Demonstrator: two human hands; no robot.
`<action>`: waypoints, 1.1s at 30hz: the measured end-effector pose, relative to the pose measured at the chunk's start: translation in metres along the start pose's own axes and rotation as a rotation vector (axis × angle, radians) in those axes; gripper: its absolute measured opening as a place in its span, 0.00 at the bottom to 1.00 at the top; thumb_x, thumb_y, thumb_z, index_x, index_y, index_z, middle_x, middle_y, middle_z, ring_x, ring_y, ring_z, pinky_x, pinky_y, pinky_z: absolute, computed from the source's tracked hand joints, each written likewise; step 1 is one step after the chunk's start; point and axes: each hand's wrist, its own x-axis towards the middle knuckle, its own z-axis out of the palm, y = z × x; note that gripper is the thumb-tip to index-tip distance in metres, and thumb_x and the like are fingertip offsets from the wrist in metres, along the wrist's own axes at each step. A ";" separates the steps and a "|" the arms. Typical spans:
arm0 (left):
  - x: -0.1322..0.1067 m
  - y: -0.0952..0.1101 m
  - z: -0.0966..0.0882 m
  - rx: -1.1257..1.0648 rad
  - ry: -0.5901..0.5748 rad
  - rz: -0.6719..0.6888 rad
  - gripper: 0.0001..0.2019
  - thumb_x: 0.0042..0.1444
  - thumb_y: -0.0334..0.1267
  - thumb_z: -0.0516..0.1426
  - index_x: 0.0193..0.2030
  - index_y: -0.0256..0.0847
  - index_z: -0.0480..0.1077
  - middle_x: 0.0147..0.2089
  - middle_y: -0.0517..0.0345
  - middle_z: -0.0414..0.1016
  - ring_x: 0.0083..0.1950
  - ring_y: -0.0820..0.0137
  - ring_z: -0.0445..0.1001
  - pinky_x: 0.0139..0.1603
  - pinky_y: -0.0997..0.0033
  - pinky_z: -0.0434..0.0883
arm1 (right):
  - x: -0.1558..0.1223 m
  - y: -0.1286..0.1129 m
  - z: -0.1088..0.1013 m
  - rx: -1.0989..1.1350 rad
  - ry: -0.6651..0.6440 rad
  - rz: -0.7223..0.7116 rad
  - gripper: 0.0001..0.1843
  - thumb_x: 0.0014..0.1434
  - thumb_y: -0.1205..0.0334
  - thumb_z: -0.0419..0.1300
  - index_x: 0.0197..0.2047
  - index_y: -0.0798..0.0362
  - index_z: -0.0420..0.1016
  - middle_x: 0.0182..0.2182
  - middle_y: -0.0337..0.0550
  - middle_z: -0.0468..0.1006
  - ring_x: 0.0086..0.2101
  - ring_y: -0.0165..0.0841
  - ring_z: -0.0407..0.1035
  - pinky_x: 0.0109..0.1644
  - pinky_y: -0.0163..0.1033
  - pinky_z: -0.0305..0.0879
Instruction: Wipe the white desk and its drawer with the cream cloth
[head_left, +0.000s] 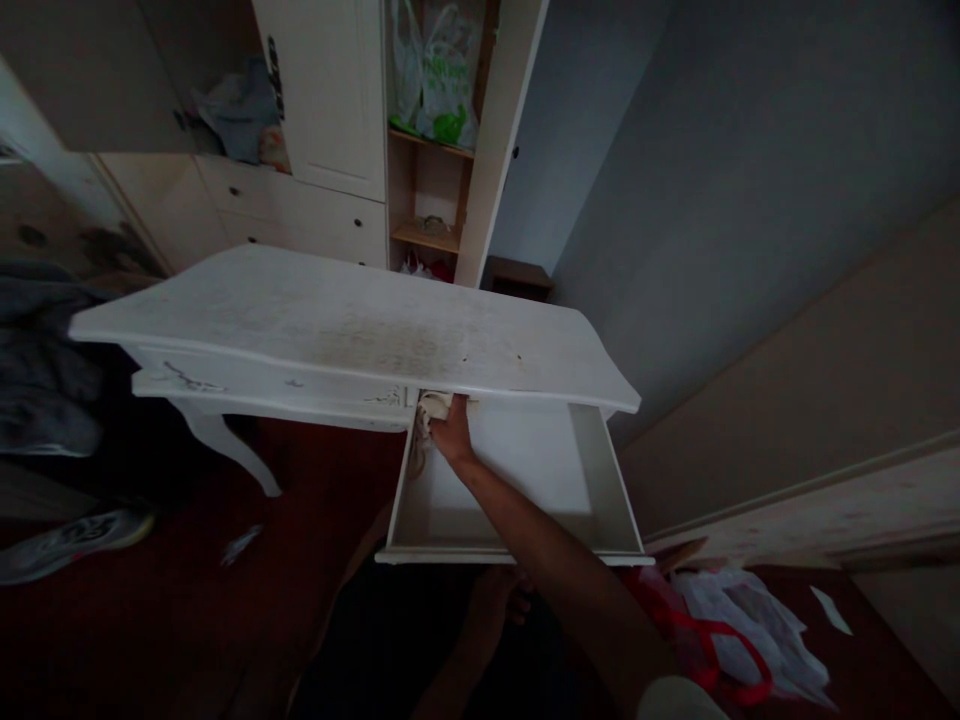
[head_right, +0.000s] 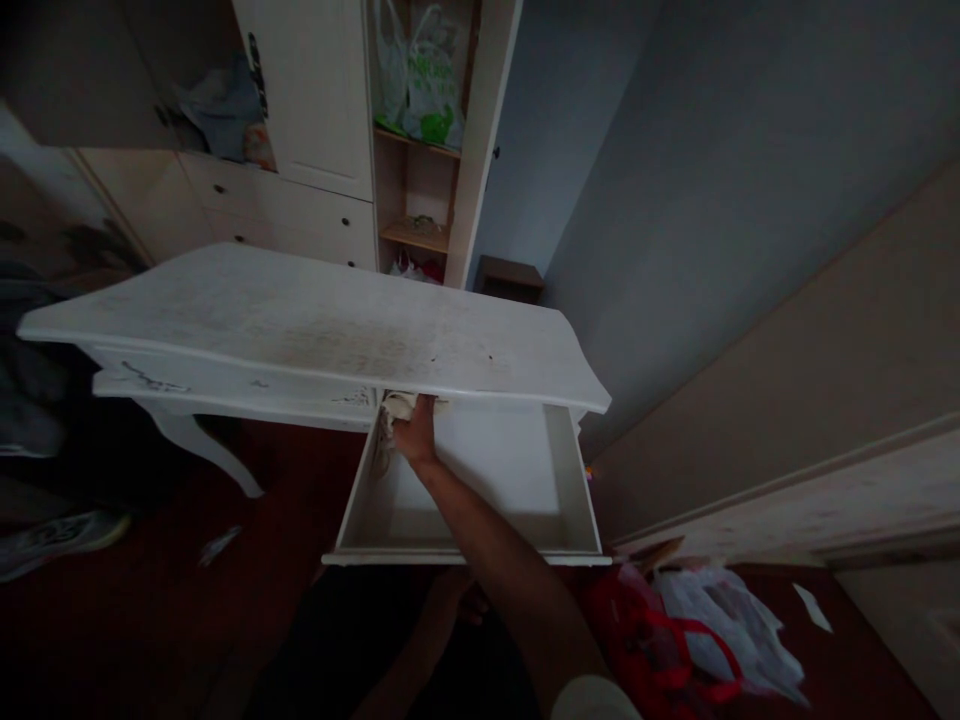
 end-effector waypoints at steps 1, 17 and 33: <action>0.000 0.000 0.001 -0.013 -0.005 -0.002 0.28 0.44 0.61 0.58 0.35 0.33 0.72 0.33 0.46 0.76 0.29 0.68 0.72 0.26 0.71 0.67 | -0.001 0.000 -0.004 0.002 -0.056 -0.009 0.42 0.41 0.74 0.52 0.64 0.58 0.57 0.59 0.51 0.64 0.60 0.40 0.57 0.67 0.48 0.51; 0.003 0.003 0.006 -0.055 -0.023 -0.084 0.29 0.37 0.60 0.58 0.34 0.33 0.71 0.32 0.47 0.76 0.25 0.70 0.69 0.24 0.72 0.64 | -0.031 -0.040 -0.065 -0.101 -0.593 -0.060 0.46 0.39 0.80 0.48 0.64 0.53 0.63 0.64 0.41 0.63 0.64 0.32 0.55 0.69 0.45 0.47; -0.012 0.023 0.005 -0.144 -0.018 -0.073 0.27 0.36 0.55 0.63 0.35 0.30 0.74 0.34 0.46 0.76 0.28 0.68 0.72 0.27 0.68 0.70 | -0.065 -0.084 -0.101 -0.366 -1.037 -0.412 0.41 0.47 0.80 0.52 0.66 0.53 0.60 0.65 0.47 0.59 0.65 0.36 0.50 0.68 0.47 0.48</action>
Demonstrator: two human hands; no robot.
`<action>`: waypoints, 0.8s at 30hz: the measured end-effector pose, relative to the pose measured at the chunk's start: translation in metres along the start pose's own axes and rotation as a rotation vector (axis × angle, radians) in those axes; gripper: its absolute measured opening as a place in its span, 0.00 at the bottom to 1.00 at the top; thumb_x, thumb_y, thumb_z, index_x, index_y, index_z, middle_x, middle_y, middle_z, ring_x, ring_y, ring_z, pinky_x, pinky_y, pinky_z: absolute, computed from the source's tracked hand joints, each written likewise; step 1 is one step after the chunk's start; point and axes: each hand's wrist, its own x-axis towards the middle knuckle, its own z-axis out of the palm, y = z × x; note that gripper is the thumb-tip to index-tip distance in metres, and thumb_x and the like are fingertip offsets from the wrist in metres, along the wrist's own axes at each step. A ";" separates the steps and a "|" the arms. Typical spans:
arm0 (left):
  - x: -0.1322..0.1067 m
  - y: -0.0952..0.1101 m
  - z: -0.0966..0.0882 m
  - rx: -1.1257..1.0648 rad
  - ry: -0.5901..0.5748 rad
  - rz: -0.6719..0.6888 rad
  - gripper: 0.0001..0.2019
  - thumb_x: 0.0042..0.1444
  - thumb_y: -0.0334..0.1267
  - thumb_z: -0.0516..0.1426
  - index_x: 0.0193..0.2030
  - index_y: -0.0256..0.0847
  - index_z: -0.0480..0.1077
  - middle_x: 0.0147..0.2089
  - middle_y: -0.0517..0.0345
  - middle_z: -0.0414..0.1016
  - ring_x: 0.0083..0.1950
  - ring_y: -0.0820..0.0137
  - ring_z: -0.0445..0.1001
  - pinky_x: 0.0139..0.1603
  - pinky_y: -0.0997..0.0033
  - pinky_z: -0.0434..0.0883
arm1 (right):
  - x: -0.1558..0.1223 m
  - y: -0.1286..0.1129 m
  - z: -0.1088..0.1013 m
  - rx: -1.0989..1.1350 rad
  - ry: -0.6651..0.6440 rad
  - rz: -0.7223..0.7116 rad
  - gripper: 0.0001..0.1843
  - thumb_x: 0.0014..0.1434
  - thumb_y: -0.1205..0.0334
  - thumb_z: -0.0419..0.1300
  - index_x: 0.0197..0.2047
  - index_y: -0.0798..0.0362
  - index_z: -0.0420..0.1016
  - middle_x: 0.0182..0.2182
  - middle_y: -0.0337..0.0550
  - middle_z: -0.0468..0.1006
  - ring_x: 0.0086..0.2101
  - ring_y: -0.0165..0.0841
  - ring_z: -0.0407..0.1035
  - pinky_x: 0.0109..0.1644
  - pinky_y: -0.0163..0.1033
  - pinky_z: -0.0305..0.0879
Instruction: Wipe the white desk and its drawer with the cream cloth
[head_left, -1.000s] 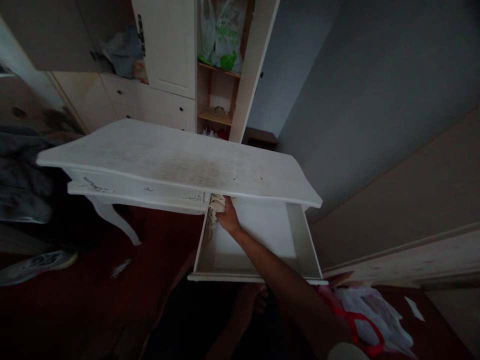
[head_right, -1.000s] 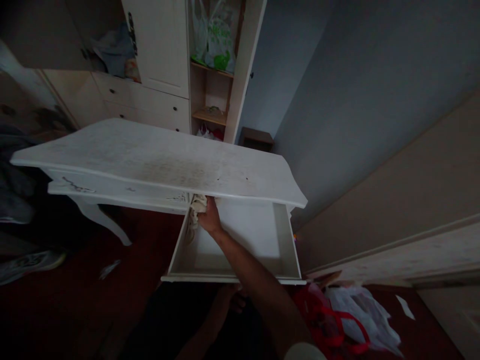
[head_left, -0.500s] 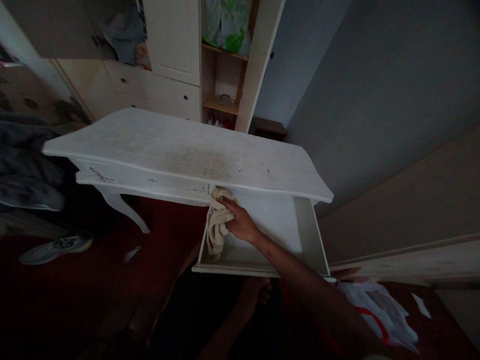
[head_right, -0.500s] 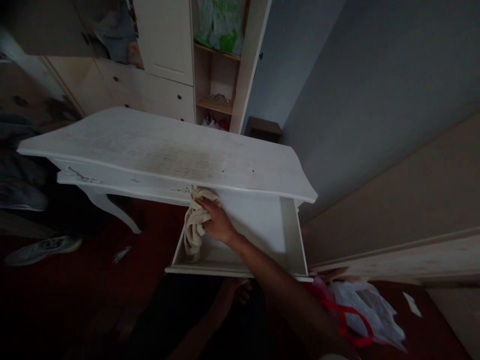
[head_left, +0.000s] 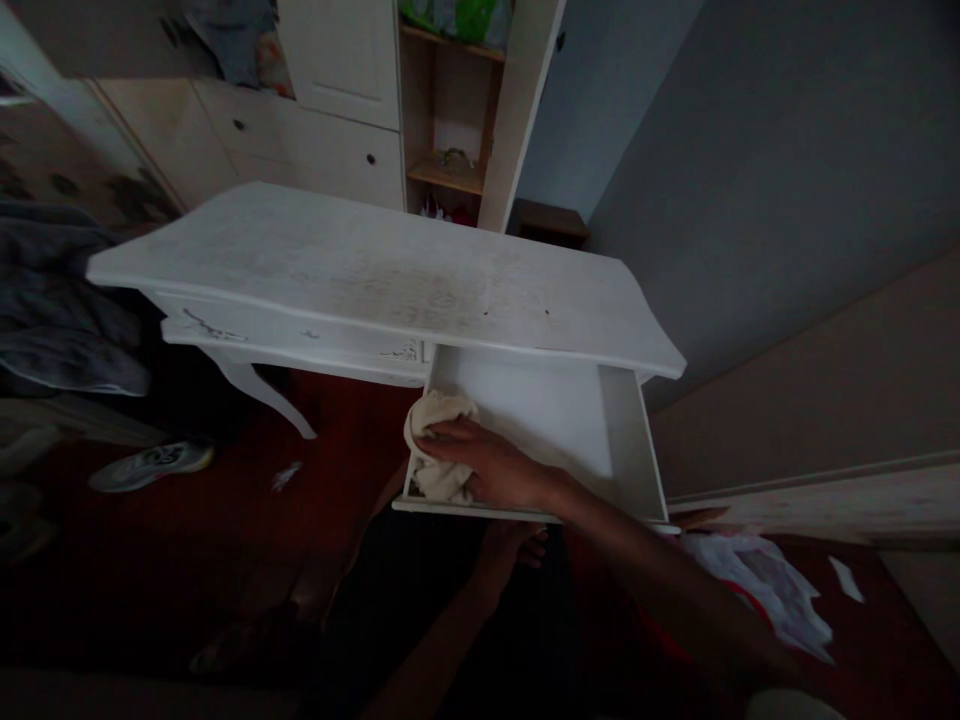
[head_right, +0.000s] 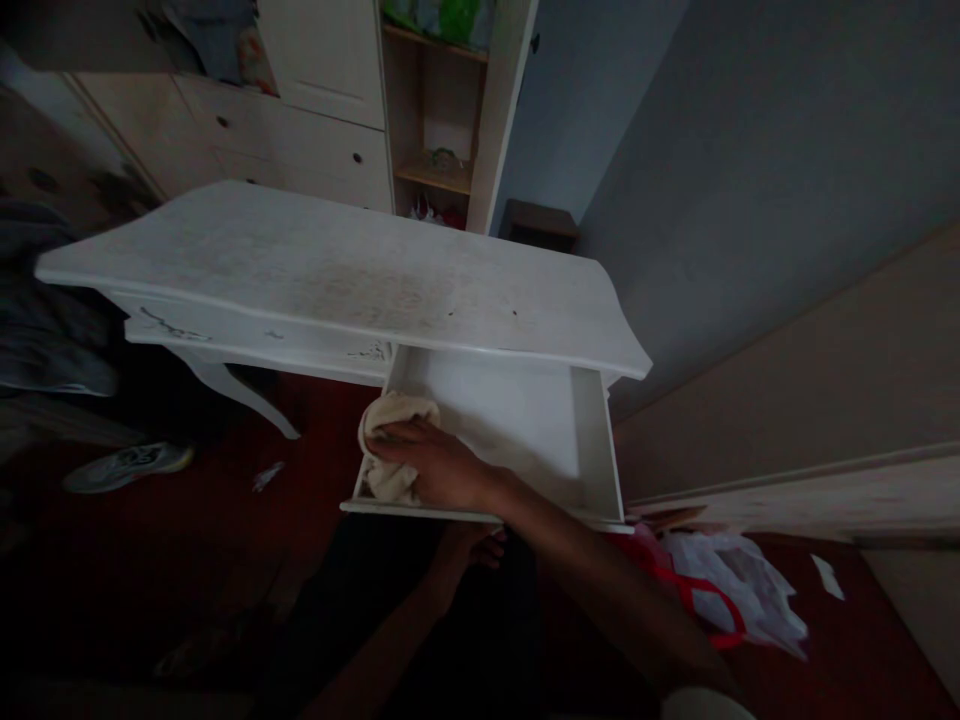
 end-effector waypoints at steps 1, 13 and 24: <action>-0.002 0.001 0.000 -0.010 0.021 0.012 0.27 0.37 0.55 0.64 0.35 0.31 0.74 0.33 0.45 0.76 0.30 0.66 0.73 0.29 0.67 0.71 | -0.007 -0.005 0.002 -0.006 -0.027 -0.031 0.41 0.48 0.81 0.51 0.66 0.51 0.60 0.65 0.45 0.59 0.65 0.35 0.50 0.68 0.46 0.49; -0.001 0.000 -0.005 -0.022 0.058 0.054 0.19 0.47 0.49 0.63 0.37 0.34 0.75 0.35 0.46 0.78 0.35 0.60 0.76 0.34 0.62 0.74 | -0.104 -0.020 -0.037 -0.239 -0.115 0.085 0.29 0.57 0.70 0.58 0.62 0.50 0.65 0.60 0.48 0.66 0.63 0.38 0.54 0.67 0.49 0.50; -0.005 0.013 -0.004 -0.038 0.041 0.020 0.24 0.36 0.50 0.68 0.34 0.29 0.76 0.34 0.44 0.79 0.32 0.66 0.75 0.34 0.66 0.73 | -0.219 0.028 -0.074 -0.347 -0.038 0.338 0.41 0.43 0.83 0.47 0.58 0.46 0.72 0.55 0.47 0.72 0.59 0.35 0.63 0.64 0.47 0.59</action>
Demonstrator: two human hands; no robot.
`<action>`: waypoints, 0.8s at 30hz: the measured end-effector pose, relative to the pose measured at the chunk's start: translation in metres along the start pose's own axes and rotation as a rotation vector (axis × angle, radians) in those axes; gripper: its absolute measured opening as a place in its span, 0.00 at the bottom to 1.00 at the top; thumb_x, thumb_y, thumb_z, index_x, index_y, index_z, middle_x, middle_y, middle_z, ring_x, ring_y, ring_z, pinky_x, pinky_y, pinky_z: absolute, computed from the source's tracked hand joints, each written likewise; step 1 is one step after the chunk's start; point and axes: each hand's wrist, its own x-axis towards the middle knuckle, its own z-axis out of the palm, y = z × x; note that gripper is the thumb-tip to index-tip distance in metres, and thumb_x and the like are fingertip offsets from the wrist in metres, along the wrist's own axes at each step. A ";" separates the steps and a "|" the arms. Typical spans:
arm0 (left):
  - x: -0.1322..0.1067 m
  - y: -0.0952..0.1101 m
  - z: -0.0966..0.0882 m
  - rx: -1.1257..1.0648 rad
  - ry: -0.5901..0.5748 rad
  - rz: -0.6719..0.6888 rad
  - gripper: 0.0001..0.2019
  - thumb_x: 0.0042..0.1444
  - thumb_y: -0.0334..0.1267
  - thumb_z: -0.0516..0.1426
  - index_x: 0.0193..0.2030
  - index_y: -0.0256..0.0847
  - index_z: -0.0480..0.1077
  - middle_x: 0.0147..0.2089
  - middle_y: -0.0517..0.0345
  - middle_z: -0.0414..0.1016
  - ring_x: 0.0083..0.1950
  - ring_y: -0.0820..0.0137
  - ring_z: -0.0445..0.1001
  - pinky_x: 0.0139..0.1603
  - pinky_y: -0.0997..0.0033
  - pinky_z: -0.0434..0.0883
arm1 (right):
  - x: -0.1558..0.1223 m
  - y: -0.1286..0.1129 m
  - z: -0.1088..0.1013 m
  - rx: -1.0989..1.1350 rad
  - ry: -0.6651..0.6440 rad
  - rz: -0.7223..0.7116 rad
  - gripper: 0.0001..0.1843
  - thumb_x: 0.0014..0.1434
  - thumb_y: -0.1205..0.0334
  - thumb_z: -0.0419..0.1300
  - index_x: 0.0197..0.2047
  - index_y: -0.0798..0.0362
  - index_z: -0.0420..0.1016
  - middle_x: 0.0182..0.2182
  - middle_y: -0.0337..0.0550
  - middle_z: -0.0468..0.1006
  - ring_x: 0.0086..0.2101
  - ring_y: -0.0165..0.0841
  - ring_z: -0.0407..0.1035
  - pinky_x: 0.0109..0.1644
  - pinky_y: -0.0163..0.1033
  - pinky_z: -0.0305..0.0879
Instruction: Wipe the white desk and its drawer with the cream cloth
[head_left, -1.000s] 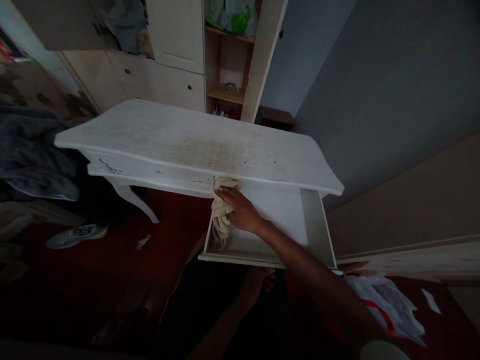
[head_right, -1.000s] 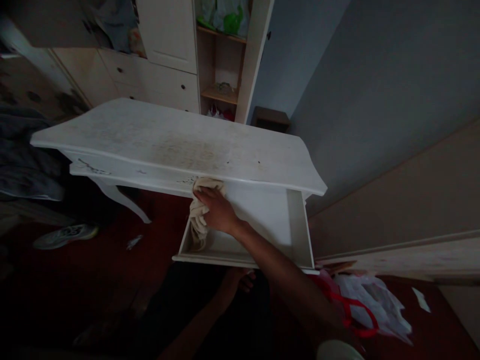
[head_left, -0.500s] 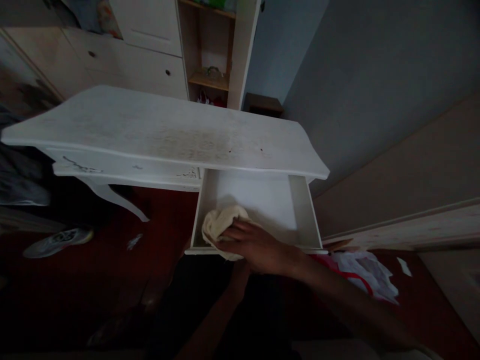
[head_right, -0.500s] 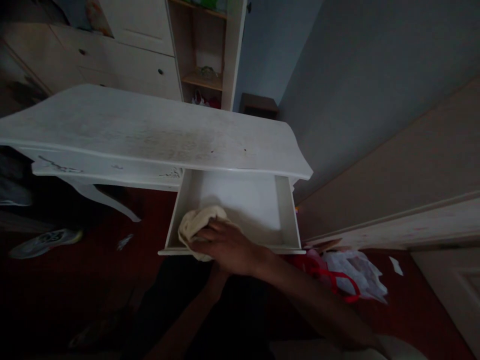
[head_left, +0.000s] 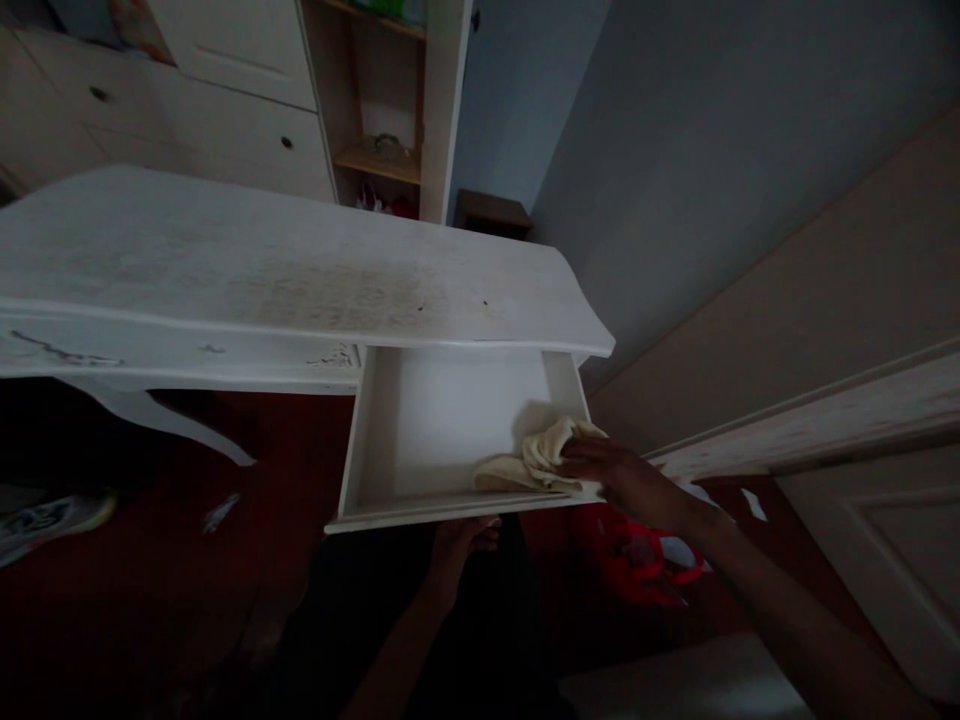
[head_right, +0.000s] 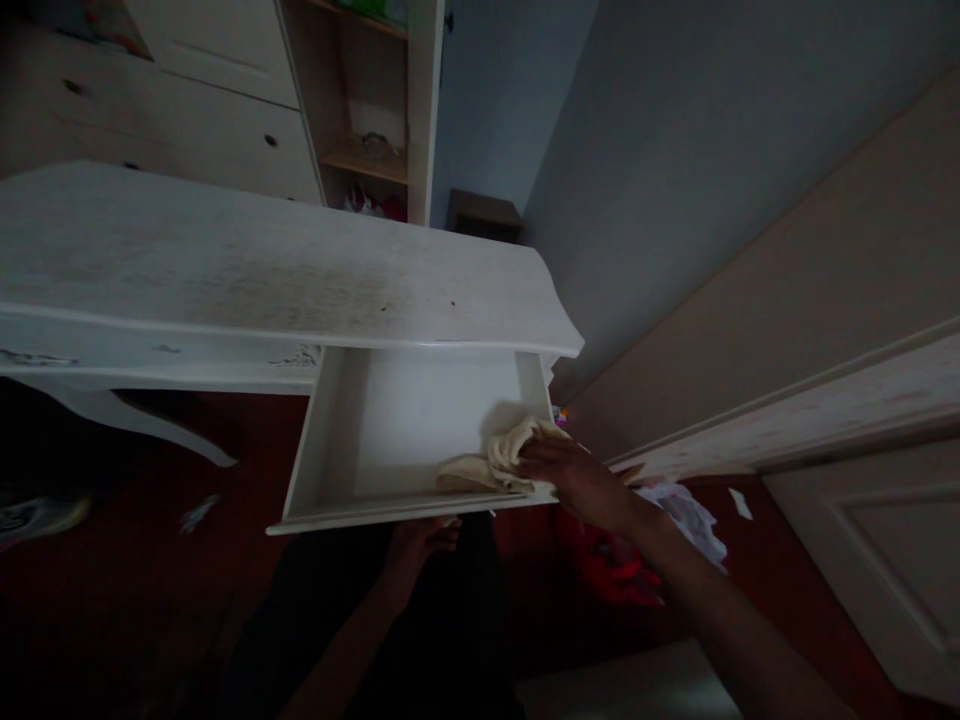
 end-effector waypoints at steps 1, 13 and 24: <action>0.000 0.000 -0.001 -0.001 -0.001 0.003 0.24 0.36 0.50 0.68 0.35 0.29 0.76 0.34 0.44 0.79 0.32 0.65 0.75 0.34 0.66 0.73 | -0.002 0.006 0.003 -0.023 0.030 -0.015 0.40 0.44 0.83 0.47 0.58 0.47 0.72 0.56 0.47 0.72 0.59 0.35 0.62 0.64 0.48 0.59; 0.007 -0.007 -0.005 0.004 -0.039 0.010 0.27 0.34 0.54 0.69 0.34 0.30 0.77 0.34 0.45 0.79 0.30 0.68 0.75 0.31 0.70 0.74 | 0.087 0.088 0.000 -0.259 0.180 0.012 0.25 0.58 0.80 0.49 0.52 0.53 0.76 0.60 0.49 0.67 0.63 0.38 0.55 0.67 0.51 0.51; 0.008 -0.012 -0.005 -0.074 -0.055 -0.001 0.29 0.32 0.56 0.70 0.34 0.31 0.78 0.33 0.46 0.79 0.30 0.69 0.75 0.31 0.71 0.74 | 0.119 0.072 -0.008 -0.036 0.578 -0.340 0.28 0.56 0.80 0.49 0.56 0.49 0.71 0.56 0.49 0.72 0.59 0.39 0.62 0.59 0.51 0.66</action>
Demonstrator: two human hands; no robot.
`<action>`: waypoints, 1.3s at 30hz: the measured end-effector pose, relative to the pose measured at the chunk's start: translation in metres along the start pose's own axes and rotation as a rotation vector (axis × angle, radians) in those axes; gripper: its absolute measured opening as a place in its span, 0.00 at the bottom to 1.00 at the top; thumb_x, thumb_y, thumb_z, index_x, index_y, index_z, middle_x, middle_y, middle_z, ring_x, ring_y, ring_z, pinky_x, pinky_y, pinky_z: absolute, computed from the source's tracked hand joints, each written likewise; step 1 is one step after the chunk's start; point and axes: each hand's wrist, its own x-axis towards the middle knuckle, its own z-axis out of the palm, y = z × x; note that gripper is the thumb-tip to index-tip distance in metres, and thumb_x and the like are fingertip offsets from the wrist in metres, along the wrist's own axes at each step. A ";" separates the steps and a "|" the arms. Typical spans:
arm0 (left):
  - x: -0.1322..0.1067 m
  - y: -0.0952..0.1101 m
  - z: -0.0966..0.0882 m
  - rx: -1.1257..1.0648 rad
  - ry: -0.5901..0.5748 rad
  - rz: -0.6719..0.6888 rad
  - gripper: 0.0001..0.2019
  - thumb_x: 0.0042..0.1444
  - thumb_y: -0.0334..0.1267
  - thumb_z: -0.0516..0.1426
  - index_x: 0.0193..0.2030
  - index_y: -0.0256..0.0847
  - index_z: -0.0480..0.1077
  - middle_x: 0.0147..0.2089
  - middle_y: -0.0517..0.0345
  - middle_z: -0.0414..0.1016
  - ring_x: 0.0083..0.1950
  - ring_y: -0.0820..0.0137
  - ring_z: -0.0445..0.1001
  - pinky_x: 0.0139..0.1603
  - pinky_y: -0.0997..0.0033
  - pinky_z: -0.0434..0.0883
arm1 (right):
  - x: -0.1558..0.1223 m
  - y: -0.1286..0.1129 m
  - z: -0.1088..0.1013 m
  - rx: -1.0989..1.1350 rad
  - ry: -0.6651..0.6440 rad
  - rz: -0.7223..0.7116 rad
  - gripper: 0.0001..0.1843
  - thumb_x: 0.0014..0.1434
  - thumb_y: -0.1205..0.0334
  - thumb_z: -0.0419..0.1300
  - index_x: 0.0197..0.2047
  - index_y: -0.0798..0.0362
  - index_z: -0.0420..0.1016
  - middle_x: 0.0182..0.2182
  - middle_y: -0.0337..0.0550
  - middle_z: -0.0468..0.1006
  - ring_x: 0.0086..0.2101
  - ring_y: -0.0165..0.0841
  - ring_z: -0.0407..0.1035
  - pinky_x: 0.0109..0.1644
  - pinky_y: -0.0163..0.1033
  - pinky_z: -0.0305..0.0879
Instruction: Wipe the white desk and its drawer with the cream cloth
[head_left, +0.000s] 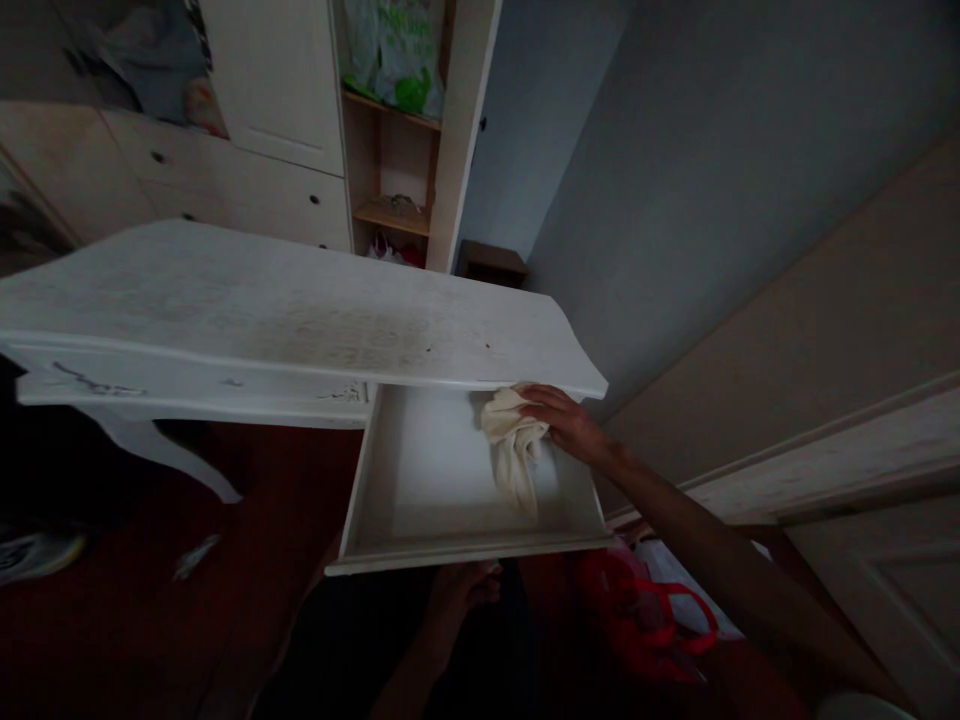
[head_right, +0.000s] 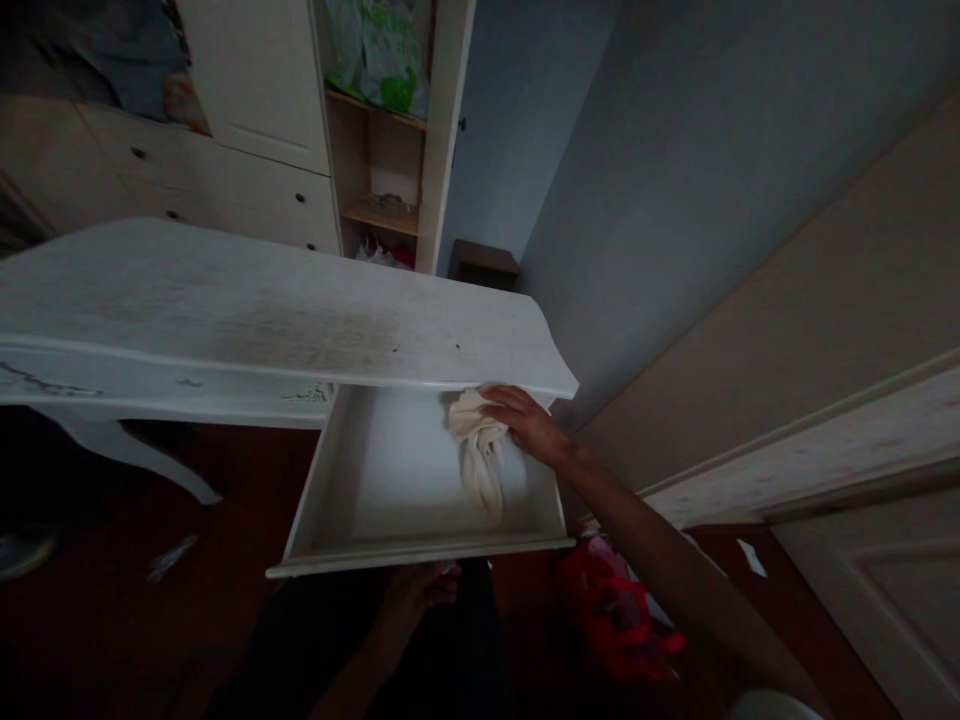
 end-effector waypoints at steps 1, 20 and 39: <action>0.000 0.001 0.000 -0.013 -0.008 -0.015 0.29 0.32 0.56 0.71 0.34 0.31 0.78 0.33 0.46 0.79 0.30 0.69 0.75 0.32 0.70 0.74 | 0.008 -0.004 -0.008 0.015 0.043 -0.022 0.28 0.58 0.79 0.49 0.57 0.48 0.70 0.56 0.49 0.71 0.59 0.38 0.62 0.58 0.51 0.66; -0.009 0.007 -0.005 -0.050 -0.023 -0.125 0.26 0.39 0.51 0.70 0.39 0.33 0.74 0.34 0.50 0.78 0.30 0.70 0.76 0.33 0.70 0.75 | 0.113 0.073 0.030 -0.060 -0.028 0.211 0.33 0.38 0.79 0.53 0.48 0.52 0.77 0.51 0.48 0.74 0.54 0.43 0.65 0.61 0.55 0.60; -0.021 0.039 -0.006 0.202 0.008 -0.059 0.24 0.38 0.49 0.70 0.36 0.30 0.76 0.35 0.44 0.80 0.32 0.65 0.77 0.36 0.67 0.75 | 0.034 0.104 0.028 0.266 -0.032 0.613 0.58 0.49 0.32 0.60 0.72 0.54 0.44 0.67 0.54 0.51 0.67 0.48 0.45 0.69 0.54 0.44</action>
